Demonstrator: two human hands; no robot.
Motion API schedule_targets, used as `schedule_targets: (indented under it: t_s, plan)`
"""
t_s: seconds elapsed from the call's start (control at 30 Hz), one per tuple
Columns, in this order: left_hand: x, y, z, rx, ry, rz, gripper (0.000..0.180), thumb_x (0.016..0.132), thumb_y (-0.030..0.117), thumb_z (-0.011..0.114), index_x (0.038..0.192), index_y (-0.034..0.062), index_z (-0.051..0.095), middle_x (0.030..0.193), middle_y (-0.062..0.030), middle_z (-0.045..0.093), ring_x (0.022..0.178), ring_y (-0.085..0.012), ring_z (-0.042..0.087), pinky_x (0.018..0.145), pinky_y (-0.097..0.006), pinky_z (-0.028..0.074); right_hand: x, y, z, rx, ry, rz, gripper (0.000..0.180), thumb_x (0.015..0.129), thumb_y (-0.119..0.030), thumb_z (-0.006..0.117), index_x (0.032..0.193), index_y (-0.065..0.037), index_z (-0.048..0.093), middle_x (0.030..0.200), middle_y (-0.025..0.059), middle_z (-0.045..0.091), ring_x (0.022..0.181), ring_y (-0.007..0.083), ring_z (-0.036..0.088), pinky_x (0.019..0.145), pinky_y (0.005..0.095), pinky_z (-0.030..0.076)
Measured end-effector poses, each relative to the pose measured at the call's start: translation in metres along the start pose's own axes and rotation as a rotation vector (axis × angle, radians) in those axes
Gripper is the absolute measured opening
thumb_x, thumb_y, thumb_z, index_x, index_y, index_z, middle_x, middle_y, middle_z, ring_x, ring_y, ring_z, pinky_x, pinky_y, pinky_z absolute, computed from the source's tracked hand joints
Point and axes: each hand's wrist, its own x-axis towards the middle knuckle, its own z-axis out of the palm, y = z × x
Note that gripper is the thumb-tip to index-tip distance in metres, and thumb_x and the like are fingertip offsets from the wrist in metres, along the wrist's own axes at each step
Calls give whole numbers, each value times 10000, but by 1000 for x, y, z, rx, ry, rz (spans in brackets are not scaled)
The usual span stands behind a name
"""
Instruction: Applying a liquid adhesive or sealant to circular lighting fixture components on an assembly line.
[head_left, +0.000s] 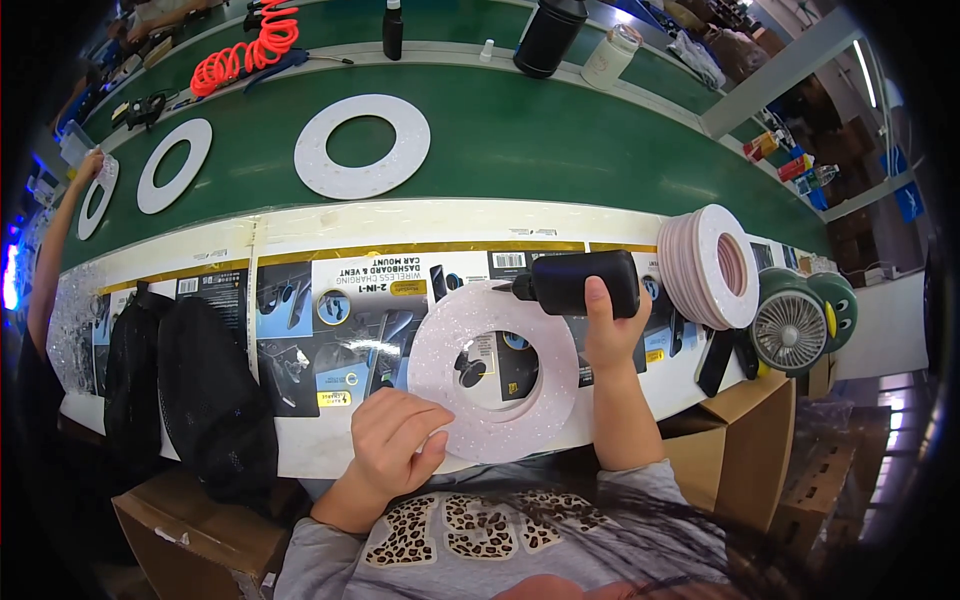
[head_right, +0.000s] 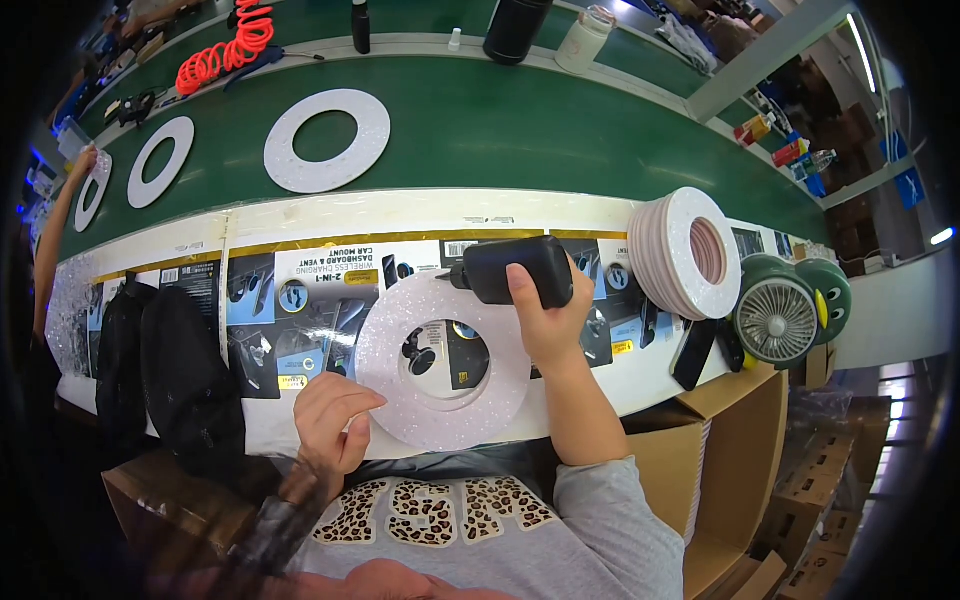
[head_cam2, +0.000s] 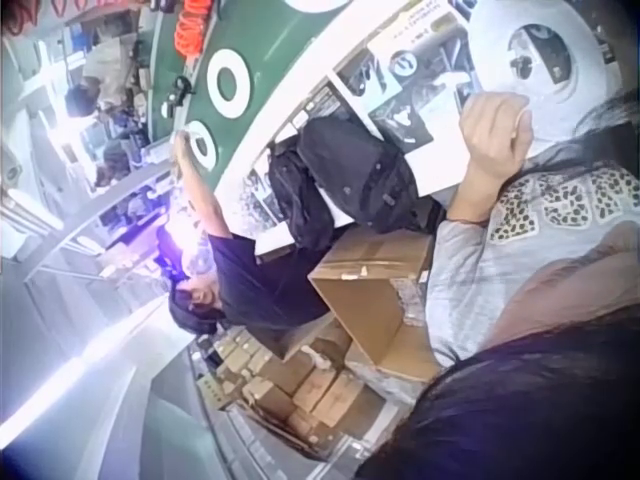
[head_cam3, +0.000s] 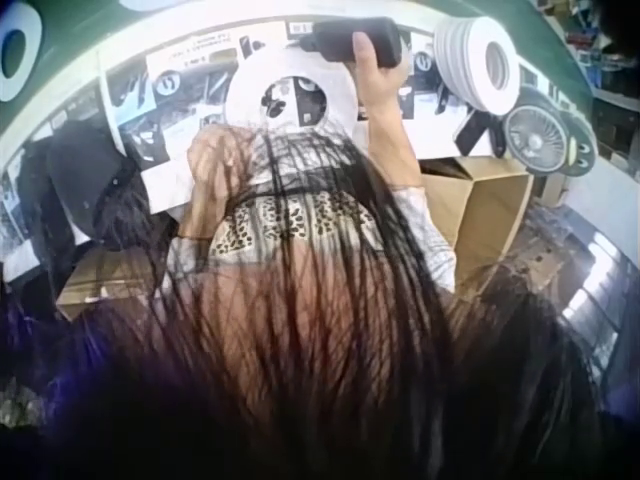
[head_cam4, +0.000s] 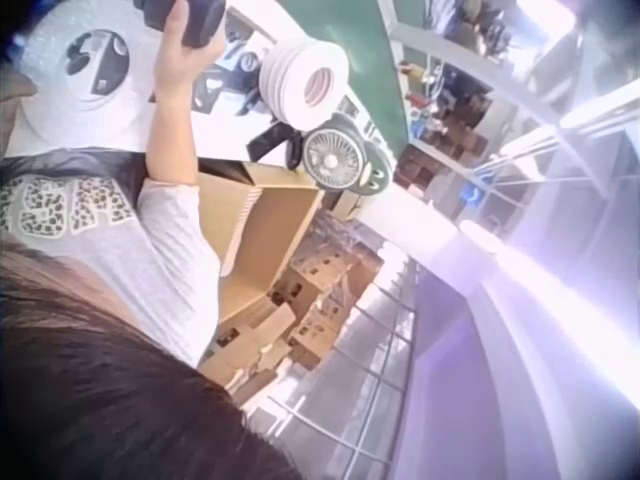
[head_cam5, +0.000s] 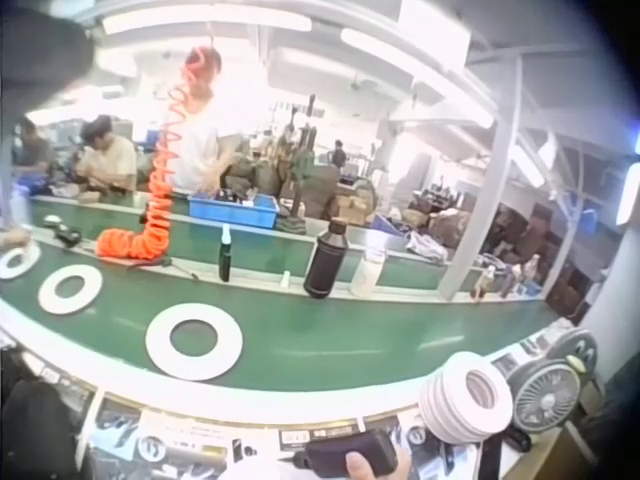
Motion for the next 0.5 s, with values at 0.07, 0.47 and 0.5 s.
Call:
schedule_targets:
  t_s: [0.07, 0.47, 0.5]
  plan:
    - [0, 1, 1, 3, 13, 3, 117, 774, 131, 640, 802, 18, 638, 728, -95, 627, 600, -255, 585, 547, -344, 434, 0, -2, -2, 32, 42, -12, 295, 866, -278, 650, 894, 13, 614, 827, 37, 625, 746, 101, 551, 671, 230, 437]
    - [-1, 0, 1, 32, -3, -9, 129, 781, 138, 625, 805, 12, 640, 732, -99, 627, 600, -263, 582, 548, -347, 435, 4, -20, -10, -80, -99, -45, 213, 824, -181, 666, 811, 25, 613, 708, 34, 606, 636, 87, 519, 588, 222, 413]
    - [-1, 0, 1, 36, -5, -15, 127, 780, 135, 623, 807, 12, 639, 732, -99, 627, 600, -264, 581, 548, -348, 435, 4, -20, -10, -77, -110, -43, 215, 821, -176, 664, 802, 31, 609, 699, 43, 606, 629, 88, 517, 582, 223, 413]
